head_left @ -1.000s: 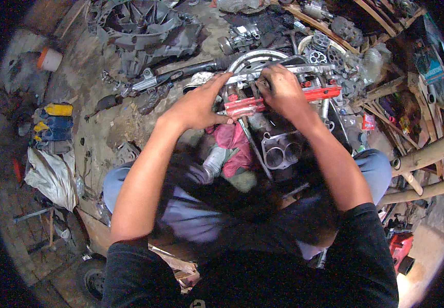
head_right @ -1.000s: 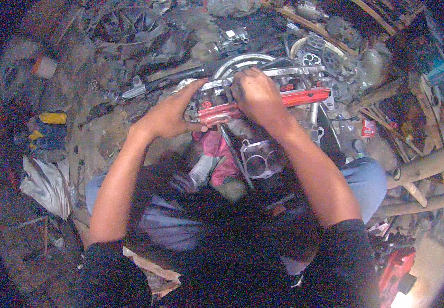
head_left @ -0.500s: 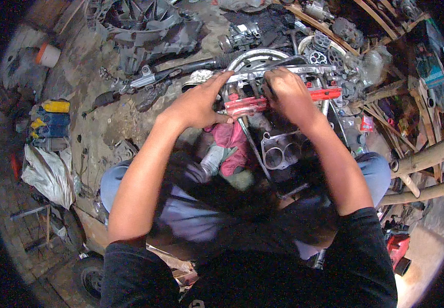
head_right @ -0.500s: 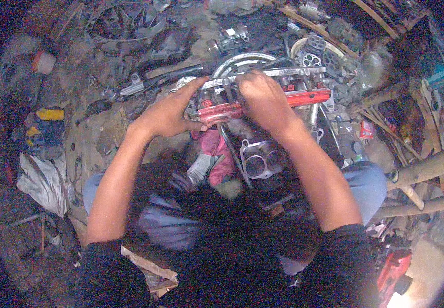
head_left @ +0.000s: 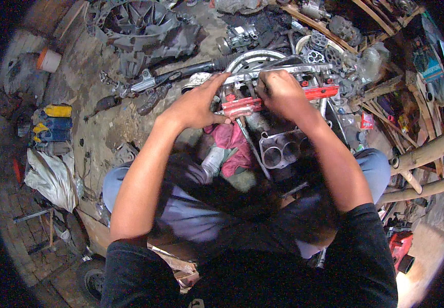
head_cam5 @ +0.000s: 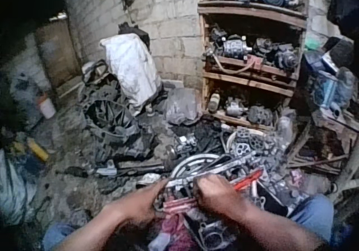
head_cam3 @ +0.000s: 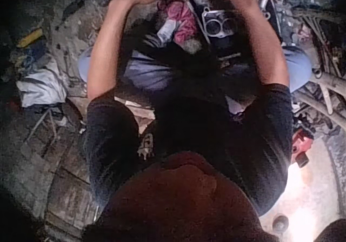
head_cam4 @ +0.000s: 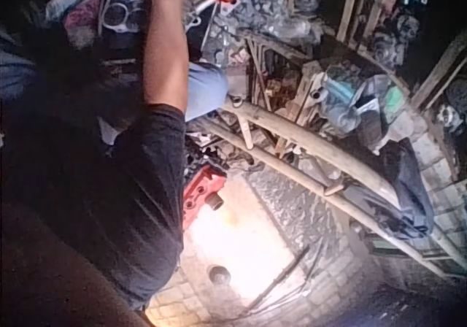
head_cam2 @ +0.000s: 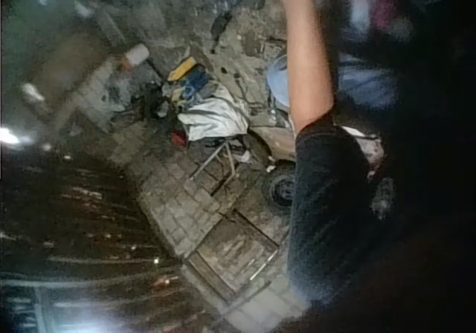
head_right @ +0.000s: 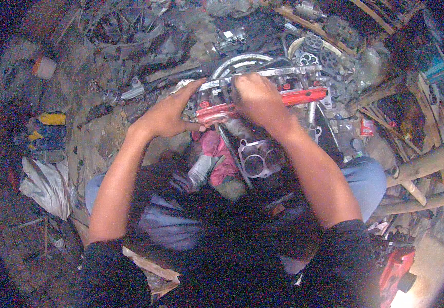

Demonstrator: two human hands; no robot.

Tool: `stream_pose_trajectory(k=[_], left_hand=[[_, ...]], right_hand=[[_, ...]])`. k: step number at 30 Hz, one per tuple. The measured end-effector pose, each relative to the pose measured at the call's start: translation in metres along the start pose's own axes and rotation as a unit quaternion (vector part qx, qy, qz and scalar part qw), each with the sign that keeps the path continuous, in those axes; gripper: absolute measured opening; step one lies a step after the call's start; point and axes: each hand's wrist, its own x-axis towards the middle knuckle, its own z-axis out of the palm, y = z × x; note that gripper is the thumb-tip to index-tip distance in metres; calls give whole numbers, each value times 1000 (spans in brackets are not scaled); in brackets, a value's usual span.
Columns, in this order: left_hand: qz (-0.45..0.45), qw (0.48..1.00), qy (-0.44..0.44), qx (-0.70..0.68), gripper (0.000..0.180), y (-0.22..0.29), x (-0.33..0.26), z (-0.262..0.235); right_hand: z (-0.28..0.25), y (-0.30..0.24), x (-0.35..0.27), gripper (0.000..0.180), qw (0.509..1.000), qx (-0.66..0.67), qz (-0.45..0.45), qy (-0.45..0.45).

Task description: The person sits on the floor and uses a red pipe wrench to tighten bolts on a red metal manifold attached to a silver engine block. They repeatedly adjust the wrench and reposition their hands to secure the manifold.

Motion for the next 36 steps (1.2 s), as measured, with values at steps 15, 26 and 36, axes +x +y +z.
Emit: stream_pose_trajectory(k=[15,26,36], left_hand=[[5,1000,7,4,111,-4,1,3],[8,1000,10,18,113,-2,-1,2],[-15,996,-2,85,113,10,1,-1]], right_hand=[[6,0,1,21,1000,-19,19,8],[6,-2,0,20,999,17,25,24],[-7,-7,12,17,993,-20,93,-76]])
